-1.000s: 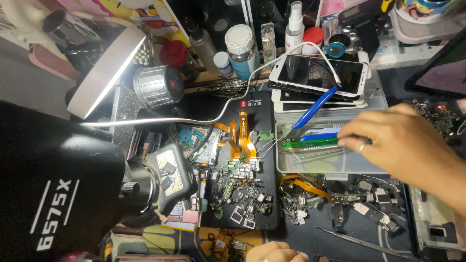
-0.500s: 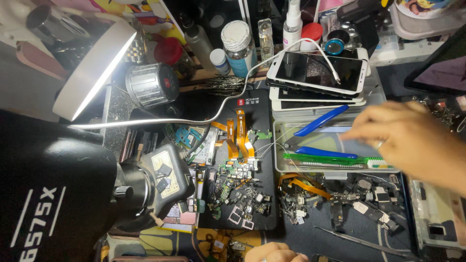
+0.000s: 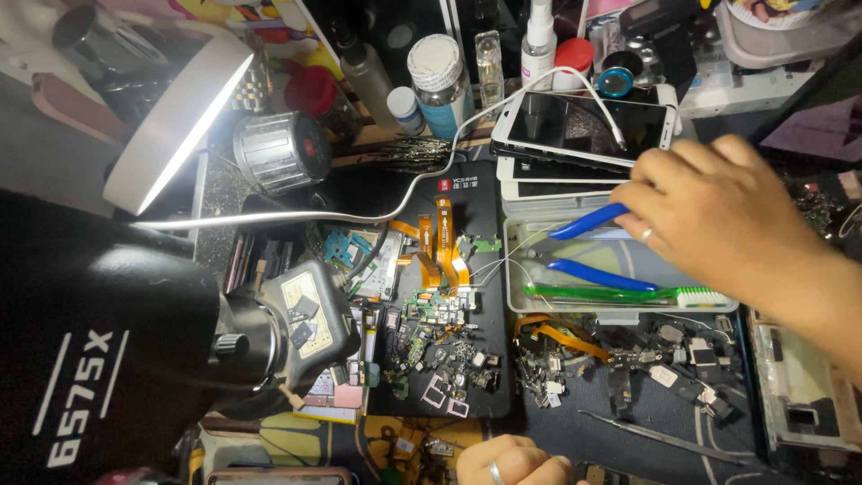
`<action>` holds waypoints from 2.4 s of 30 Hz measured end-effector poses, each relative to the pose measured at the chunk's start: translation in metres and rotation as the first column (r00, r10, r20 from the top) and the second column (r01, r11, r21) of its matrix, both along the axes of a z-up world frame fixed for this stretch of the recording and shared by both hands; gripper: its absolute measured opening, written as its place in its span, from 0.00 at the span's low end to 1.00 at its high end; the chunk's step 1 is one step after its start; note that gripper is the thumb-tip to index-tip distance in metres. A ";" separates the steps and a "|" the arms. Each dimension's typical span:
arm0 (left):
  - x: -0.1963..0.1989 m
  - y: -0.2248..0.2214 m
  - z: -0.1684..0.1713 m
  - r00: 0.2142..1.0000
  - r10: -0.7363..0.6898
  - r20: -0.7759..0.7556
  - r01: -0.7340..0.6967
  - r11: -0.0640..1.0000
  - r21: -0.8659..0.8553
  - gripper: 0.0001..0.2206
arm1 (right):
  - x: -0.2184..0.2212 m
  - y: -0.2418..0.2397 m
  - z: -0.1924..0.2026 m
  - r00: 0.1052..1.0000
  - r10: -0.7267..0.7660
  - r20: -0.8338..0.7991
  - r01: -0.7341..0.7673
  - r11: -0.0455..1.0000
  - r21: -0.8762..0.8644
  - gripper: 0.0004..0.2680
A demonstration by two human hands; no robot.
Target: The person uses a red-handled screwdriver to remove screws from a disassembled smartphone chassis. They then use tweezers to handle small internal components and place them on the workbench. The person continues to unscrew and manipulate parts of the phone throughout the clip.
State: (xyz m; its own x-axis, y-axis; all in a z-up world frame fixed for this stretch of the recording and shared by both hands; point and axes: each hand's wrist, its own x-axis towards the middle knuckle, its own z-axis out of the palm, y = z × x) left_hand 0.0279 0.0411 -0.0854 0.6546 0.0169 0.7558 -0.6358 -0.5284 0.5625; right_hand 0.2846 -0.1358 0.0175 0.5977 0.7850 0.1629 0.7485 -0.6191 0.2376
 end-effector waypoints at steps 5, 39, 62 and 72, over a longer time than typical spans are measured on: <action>0.001 -0.007 0.007 0.998 0.057 0.001 -0.057 0.998 -0.034 0.10 | -0.001 -0.018 0.005 0.999 -0.043 -0.012 0.044 0.995 0.087 0.10; 0.005 -0.011 0.038 0.998 0.045 -0.036 -0.047 0.996 -0.072 0.10 | -0.047 -0.055 -0.015 0.957 0.003 -0.291 0.103 0.932 0.348 0.09; -0.017 -0.044 0.070 0.886 -0.463 0.000 0.451 0.862 -0.231 0.33 | -0.248 -0.086 -0.050 0.656 0.232 -0.718 0.533 0.531 0.659 0.09; -0.024 -0.060 0.049 0.924 -0.376 0.071 0.378 0.871 -0.314 0.32 | -0.257 -0.072 -0.037 0.377 0.278 -0.884 0.845 0.288 0.451 0.14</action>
